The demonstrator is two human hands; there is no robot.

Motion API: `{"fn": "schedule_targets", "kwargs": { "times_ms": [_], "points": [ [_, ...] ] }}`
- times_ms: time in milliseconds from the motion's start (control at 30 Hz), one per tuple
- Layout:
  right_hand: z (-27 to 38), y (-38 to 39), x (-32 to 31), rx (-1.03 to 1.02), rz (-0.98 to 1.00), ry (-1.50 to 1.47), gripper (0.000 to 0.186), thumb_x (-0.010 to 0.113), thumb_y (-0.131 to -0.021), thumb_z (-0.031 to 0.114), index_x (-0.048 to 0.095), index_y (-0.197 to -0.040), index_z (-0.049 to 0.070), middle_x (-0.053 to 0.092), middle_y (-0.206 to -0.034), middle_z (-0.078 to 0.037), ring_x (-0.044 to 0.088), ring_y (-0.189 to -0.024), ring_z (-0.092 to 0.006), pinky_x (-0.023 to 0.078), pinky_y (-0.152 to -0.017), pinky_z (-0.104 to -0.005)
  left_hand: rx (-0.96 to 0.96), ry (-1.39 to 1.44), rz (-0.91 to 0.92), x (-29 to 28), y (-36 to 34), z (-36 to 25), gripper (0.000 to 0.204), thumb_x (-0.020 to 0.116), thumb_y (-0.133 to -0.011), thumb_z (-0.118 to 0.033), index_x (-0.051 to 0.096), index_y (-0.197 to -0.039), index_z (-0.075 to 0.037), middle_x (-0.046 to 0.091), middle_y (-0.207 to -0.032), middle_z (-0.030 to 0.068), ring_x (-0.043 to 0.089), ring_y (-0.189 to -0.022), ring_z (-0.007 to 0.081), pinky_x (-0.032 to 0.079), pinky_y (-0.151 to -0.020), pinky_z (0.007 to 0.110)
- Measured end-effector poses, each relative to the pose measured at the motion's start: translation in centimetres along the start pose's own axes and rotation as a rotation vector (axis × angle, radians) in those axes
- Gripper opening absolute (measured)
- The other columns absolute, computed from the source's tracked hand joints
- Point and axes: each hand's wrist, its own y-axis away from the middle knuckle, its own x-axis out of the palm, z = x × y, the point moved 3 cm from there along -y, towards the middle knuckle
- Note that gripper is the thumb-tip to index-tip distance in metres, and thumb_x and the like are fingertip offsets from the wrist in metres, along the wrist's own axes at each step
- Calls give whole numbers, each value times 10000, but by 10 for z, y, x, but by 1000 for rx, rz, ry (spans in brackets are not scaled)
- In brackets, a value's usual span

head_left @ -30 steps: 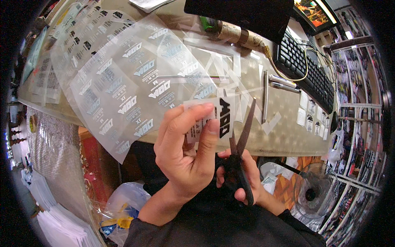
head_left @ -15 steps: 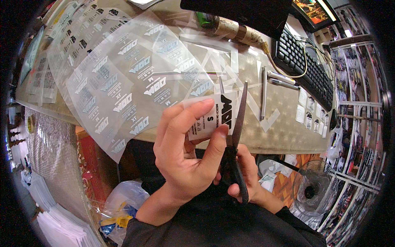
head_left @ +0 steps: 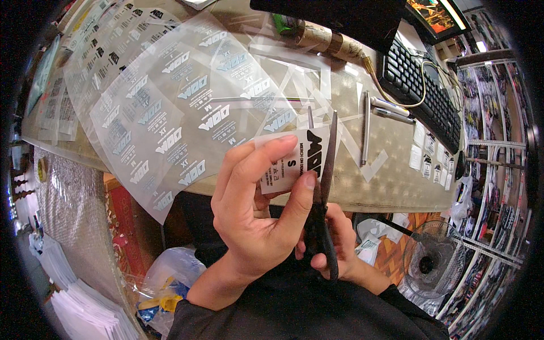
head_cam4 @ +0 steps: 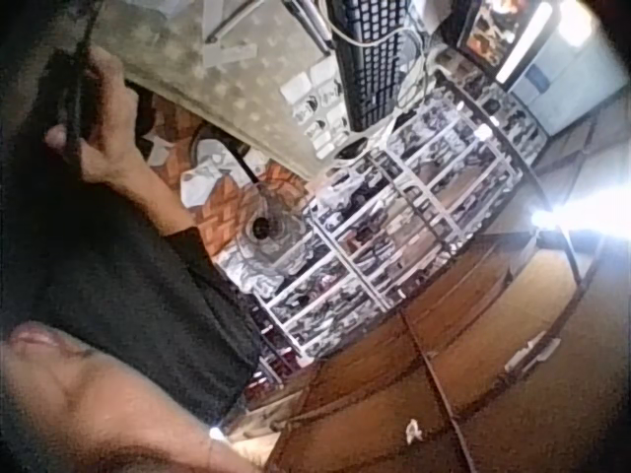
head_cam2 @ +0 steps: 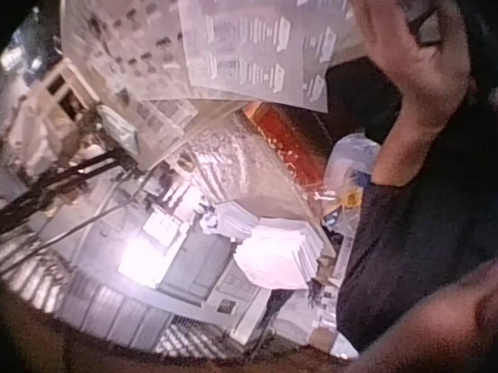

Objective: The person uses scissors to cut individual labels from a large sheet of printed adhesive labels. The person repeatedly picks up the sheet, cuts a single label, and places it on the table. The task continues throughout the clip.

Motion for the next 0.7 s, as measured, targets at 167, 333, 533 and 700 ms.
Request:
{"fn": "schedule_targets", "kwargs": {
  "times_ms": [167, 333, 533, 700],
  "points": [
    [2, 0, -1, -26, 8, 61, 707, 746, -741, 303, 396, -1261, -23, 580, -712, -54, 563, -601, -109, 438, -547, -232, -49, 31, 0, 0, -2, -1, 345, 628, -773, 80, 536, -1105, 60, 496, -1091, 130, 581, -946, 175, 558, -737, 244],
    [2, 0, -2, -24, 17, 98, 689, 755, -741, 273, 406, -1257, -23, 576, -685, -45, 565, -598, -108, 443, -552, -234, -150, 51, 19, 2, 0, -2, 395, 585, -784, 103, 476, -1161, 56, 490, -1066, 84, 563, -940, 151, 507, -793, 260],
    [1, 2, -1, -17, 0, 100, 685, 770, -730, 235, 410, -1262, -2, 574, -678, -32, 560, -601, -97, 440, -556, -228, -163, 59, 15, 1, 0, -2, 400, 583, -784, 104, 474, -1165, 55, 492, -1068, 86, 571, -932, 153, 513, -790, 265],
    [0, 3, 0, -39, -9, 110, 663, 763, -739, 215, 415, -1261, 0, 575, -689, -36, 561, -614, -94, 435, -556, -223, -122, 78, -13, 0, -1, 0, 361, 631, -765, 86, 534, -1112, 64, 482, -1099, 127, 579, -952, 177, 562, -754, 256]
  ]
}}
